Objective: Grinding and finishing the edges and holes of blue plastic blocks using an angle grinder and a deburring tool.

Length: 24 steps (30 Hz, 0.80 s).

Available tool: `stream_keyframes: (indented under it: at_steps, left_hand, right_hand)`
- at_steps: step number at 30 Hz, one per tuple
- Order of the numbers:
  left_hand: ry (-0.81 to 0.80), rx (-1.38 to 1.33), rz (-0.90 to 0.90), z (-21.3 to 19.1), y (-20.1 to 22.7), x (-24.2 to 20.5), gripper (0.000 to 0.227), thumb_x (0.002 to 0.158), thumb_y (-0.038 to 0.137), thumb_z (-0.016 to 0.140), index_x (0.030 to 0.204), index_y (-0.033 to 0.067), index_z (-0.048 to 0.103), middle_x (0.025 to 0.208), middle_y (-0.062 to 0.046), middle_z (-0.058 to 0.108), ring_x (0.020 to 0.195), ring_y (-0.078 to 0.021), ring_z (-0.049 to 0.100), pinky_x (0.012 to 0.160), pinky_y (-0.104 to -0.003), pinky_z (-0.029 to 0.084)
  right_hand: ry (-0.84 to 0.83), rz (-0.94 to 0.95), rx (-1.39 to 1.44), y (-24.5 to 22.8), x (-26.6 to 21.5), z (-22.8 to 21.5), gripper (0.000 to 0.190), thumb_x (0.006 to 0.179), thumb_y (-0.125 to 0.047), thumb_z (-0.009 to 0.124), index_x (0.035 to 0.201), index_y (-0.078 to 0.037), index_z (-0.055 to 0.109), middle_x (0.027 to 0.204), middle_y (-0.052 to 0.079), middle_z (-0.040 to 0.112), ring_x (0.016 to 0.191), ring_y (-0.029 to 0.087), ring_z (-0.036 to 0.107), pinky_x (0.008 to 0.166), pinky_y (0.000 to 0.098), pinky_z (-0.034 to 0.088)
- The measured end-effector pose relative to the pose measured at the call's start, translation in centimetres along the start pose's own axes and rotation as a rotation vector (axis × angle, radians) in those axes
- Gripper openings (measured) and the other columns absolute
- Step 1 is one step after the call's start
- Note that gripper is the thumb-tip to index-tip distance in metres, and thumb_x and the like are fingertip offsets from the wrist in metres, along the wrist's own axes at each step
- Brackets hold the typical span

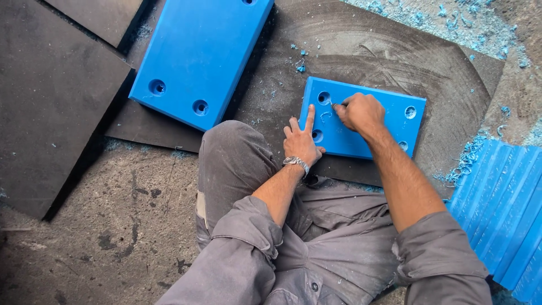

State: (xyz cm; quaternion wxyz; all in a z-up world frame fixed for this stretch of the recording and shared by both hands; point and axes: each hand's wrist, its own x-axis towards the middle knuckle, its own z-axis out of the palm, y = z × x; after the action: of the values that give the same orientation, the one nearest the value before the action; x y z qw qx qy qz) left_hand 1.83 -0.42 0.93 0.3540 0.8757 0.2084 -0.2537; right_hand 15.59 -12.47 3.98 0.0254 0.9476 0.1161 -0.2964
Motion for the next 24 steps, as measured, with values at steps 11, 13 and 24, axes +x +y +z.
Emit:
stream_keyframes:
  at_steps: [11, 13, 24]
  left_hand:
    - [0.029, -0.015, 0.02, 0.7, -0.2, 0.1, 0.142, 0.057, 0.03, 0.099, 0.162, 0.0344, 0.003, 0.142, -0.018, 0.039, 0.117, -0.0373, 0.052, 0.085, -0.046, 0.058]
    - [-0.004, -0.012, 0.014, 0.7, -0.2, -0.1, 0.142, 0.057, 0.03, 0.099, 0.161, 0.0352, 0.003, 0.143, -0.019, 0.038, 0.116, -0.037, 0.052, 0.086, -0.047, 0.057]
    - [-0.027, 0.058, 0.012, 0.9, -0.4, 0.3, 0.146, 0.059, 0.04, 0.1, 0.16, 0.0382, -0.005, 0.148, -0.025, 0.035, 0.121, -0.0377, 0.052, 0.091, -0.048, 0.054]
  right_hand:
    - [-0.018, -0.019, -0.155, -7.2, 3.2, -1.6, 0.028, 0.075, -0.029, 0.086, 0.089, -0.006, 0.08, 0.091, 0.021, 0.075, 0.088, 0.038, 0.074, 0.073, 0.0466, 0.061]
    - [-0.036, 0.001, -0.197, -6.3, 4.9, -1.6, 0.025, 0.07, -0.021, 0.087, 0.089, -0.006, 0.08, 0.092, 0.021, 0.075, 0.088, 0.037, 0.075, 0.072, 0.0453, 0.062]
    - [-0.07, 0.261, 0.119, 1.3, 2.6, -2.5, 0.049, 0.078, -0.05, 0.088, 0.101, -0.007, 0.083, 0.095, 0.021, 0.074, 0.088, 0.035, 0.071, 0.078, 0.0463, 0.057]
